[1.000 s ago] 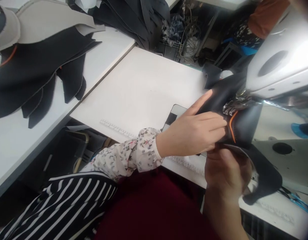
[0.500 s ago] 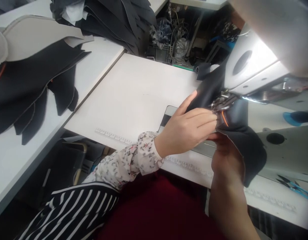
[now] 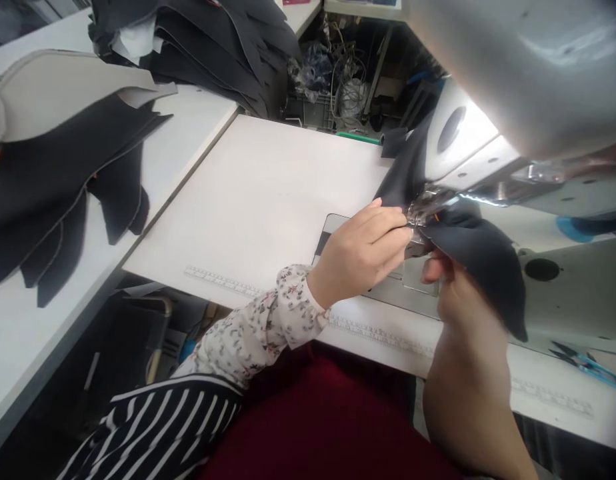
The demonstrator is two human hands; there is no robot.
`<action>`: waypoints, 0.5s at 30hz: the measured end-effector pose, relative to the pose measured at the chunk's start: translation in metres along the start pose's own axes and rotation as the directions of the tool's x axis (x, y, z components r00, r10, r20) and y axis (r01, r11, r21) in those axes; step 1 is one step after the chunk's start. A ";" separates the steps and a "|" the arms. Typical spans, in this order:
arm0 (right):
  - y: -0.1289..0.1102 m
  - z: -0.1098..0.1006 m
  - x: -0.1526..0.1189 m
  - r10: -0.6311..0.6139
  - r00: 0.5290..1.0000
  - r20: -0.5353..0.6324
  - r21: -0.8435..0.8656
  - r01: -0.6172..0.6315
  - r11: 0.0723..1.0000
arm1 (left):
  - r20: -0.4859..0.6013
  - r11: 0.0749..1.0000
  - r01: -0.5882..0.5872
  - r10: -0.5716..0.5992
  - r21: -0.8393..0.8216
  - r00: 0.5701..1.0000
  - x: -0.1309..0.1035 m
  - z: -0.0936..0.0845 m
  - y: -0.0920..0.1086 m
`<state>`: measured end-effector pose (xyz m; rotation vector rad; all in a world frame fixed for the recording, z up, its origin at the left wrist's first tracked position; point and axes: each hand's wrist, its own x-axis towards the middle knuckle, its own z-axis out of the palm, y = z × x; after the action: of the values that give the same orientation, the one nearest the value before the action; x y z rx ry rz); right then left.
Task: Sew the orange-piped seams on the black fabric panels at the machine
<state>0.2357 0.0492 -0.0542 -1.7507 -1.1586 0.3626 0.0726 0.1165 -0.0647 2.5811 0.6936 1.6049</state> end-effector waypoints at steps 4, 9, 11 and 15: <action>-0.012 -0.005 0.003 -0.016 0.999 0.047 -0.072 0.020 0.997 | -0.029 1.000 0.006 -0.007 -0.009 1.000 -0.005 0.006 -0.003; -0.010 0.001 -0.013 0.024 1.000 0.003 0.066 -0.024 0.998 | -0.034 0.998 0.030 -0.032 -0.060 0.999 -0.006 0.009 -0.002; -0.008 0.006 -0.029 -0.048 0.997 0.066 0.115 0.040 0.992 | -0.052 0.986 0.058 -0.067 -0.157 0.996 -0.006 0.005 -0.001; 0.000 0.012 -0.060 -0.352 0.931 0.102 0.287 0.311 0.906 | -0.053 0.867 0.189 -0.240 -0.460 0.969 -0.018 -0.011 0.000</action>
<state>0.1973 0.0063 -0.0751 -1.2802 -1.4213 0.4266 0.0562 0.1069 -0.0745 2.0247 0.5113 1.6117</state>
